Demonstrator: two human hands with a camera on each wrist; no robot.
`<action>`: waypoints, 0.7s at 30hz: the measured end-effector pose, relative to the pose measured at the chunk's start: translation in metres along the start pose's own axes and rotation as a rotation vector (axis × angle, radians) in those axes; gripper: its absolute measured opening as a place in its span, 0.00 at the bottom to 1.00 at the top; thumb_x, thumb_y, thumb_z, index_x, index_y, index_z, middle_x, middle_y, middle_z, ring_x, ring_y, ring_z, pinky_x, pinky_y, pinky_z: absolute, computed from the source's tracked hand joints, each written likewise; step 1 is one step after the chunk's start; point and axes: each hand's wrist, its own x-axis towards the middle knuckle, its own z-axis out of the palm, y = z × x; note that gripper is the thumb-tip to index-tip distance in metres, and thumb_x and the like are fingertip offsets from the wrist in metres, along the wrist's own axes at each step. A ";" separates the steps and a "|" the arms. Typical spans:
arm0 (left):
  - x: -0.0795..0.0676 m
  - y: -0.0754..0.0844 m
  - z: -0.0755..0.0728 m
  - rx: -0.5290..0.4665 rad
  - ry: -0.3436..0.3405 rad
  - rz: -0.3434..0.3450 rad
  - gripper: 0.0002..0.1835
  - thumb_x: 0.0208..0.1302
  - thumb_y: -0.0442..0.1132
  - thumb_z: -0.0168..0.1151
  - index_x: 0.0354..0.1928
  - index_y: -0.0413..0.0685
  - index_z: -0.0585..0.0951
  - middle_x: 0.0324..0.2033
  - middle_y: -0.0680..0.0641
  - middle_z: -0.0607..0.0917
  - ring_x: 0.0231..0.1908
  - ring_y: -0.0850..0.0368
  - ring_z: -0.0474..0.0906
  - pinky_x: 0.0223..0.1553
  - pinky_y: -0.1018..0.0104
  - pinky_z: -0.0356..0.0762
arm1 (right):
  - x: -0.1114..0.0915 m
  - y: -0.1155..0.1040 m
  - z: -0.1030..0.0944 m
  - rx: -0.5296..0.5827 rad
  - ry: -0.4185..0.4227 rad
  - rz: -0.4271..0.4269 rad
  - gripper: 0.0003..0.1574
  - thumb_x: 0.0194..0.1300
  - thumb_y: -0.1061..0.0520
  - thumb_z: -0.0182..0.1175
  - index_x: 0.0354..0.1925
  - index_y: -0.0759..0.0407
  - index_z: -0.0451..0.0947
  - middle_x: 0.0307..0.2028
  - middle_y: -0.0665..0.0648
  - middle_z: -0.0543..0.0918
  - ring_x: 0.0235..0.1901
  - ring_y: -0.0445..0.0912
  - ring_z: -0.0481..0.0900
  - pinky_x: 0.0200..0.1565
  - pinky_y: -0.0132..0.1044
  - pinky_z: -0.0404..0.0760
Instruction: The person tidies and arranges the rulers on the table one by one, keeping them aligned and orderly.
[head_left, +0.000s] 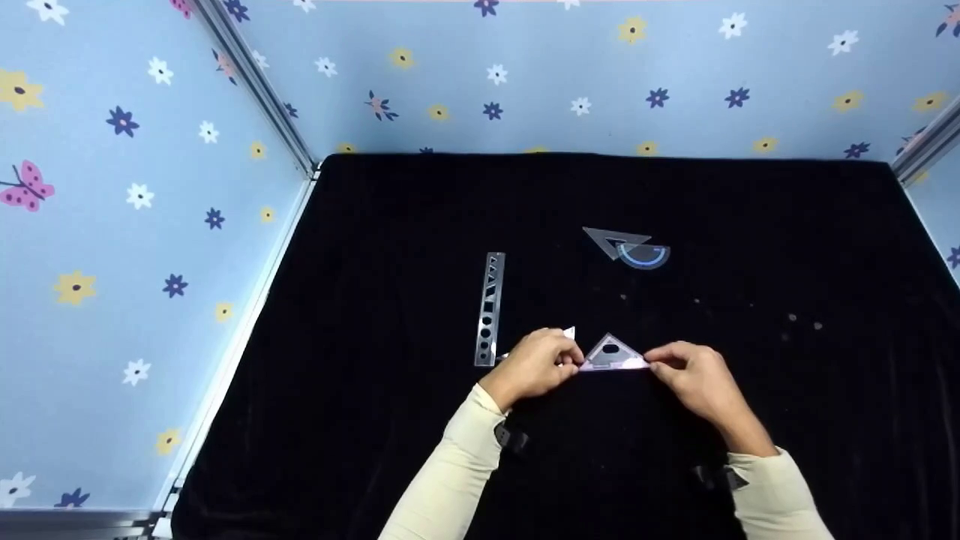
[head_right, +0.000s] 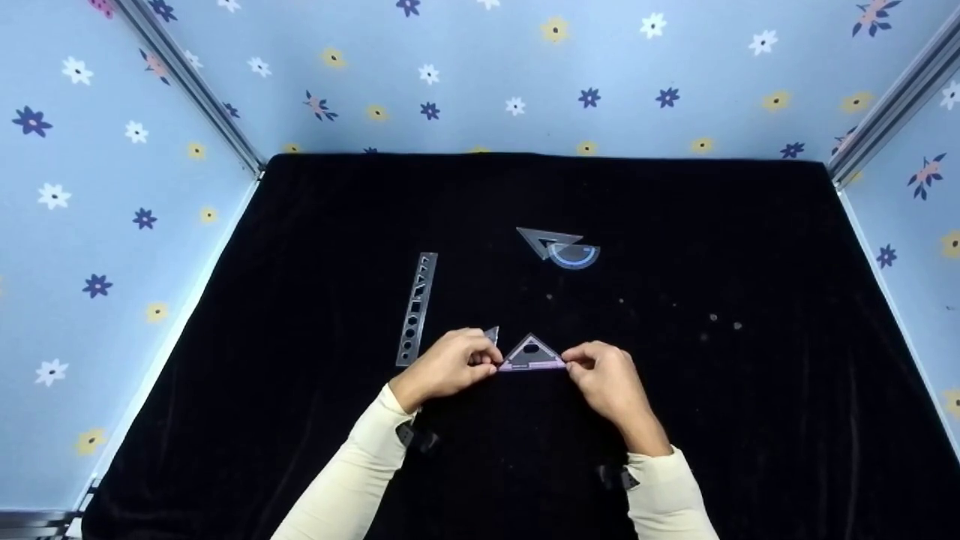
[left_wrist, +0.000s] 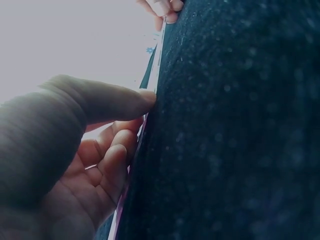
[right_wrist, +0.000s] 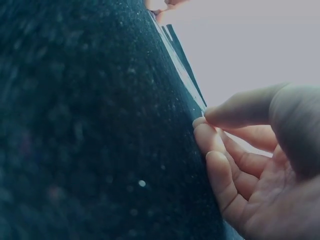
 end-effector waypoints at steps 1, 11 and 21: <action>0.000 0.000 0.000 -0.002 0.002 0.001 0.08 0.69 0.38 0.72 0.46 0.54 0.95 0.39 0.55 0.93 0.44 0.60 0.85 0.60 0.61 0.84 | -0.001 -0.005 -0.001 0.008 -0.001 0.012 0.08 0.67 0.66 0.73 0.43 0.60 0.95 0.42 0.60 0.97 0.36 0.32 0.83 0.43 0.24 0.80; -0.002 0.001 -0.001 -0.017 0.006 -0.001 0.09 0.69 0.36 0.71 0.46 0.54 0.95 0.38 0.54 0.93 0.43 0.62 0.85 0.63 0.62 0.83 | -0.002 0.002 0.001 0.052 -0.019 -0.036 0.08 0.65 0.67 0.73 0.42 0.60 0.95 0.40 0.59 0.95 0.35 0.30 0.81 0.40 0.23 0.80; -0.001 0.000 -0.001 -0.023 0.023 0.016 0.10 0.68 0.34 0.70 0.45 0.52 0.95 0.38 0.52 0.94 0.42 0.60 0.86 0.64 0.60 0.84 | 0.004 0.027 0.012 0.057 0.013 -0.124 0.12 0.62 0.68 0.72 0.41 0.56 0.96 0.36 0.52 0.94 0.32 0.30 0.80 0.36 0.21 0.76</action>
